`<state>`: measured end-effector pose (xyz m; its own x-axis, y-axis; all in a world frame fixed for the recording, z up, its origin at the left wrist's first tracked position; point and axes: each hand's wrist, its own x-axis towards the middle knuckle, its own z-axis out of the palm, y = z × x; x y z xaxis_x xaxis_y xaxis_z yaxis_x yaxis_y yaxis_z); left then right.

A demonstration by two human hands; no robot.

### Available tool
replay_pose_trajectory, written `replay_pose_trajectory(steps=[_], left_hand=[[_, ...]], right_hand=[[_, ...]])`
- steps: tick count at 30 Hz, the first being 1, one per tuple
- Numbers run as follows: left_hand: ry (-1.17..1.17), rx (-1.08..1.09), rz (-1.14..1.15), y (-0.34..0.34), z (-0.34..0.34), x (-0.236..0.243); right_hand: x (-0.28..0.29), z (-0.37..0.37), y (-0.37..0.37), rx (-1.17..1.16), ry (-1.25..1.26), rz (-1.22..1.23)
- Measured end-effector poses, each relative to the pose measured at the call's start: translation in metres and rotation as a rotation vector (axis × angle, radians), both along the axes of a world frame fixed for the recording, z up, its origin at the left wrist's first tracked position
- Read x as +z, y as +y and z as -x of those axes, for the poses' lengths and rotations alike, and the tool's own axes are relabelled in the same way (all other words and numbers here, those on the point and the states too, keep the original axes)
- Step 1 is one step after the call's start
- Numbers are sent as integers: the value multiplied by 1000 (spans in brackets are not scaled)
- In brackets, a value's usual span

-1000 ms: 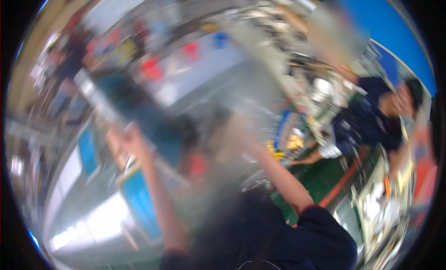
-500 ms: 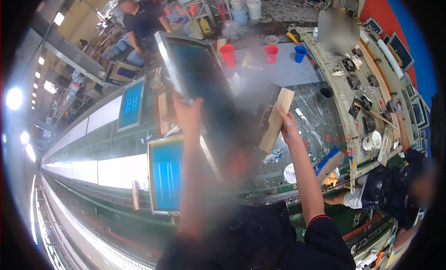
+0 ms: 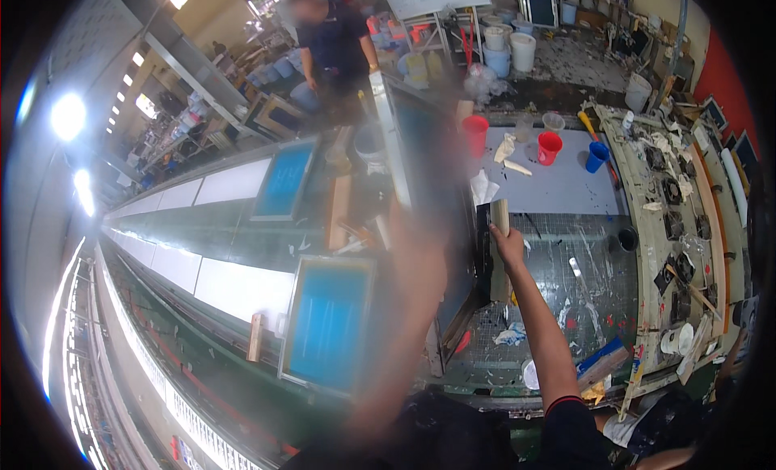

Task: Preparing and cleaning silk screens on a production floor in a print shop.

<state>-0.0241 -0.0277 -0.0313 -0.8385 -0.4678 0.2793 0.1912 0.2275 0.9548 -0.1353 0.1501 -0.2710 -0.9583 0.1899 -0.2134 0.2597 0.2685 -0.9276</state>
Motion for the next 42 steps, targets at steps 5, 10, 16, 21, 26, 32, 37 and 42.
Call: replay_pose_trajectory(steps=[5,10,16,21,26,32,37,42], left_hand=[[-72,-34,-123,8,-2,15],[-97,-195,-11,48,-10,29],[-50,-159,-111,28,-5,22],[-22,-111,-376,22,-8,37],[-5,-147,-61,27,-10,12],[10,-146,-44,22,-9,11],[-58,-125,57,22,-10,14],[-33,-170,26,25,-9,13]], right_hand=[[-5,15,-31,-96,45,-419],[-6,36,-21,-132,-73,-465],[53,13,1,-249,216,-114],[64,-17,-20,-171,297,23],[37,-22,-46,-242,262,-12],[21,8,-45,-190,228,-185],[30,66,-39,-186,400,-280],[48,138,-12,-103,361,-164]])
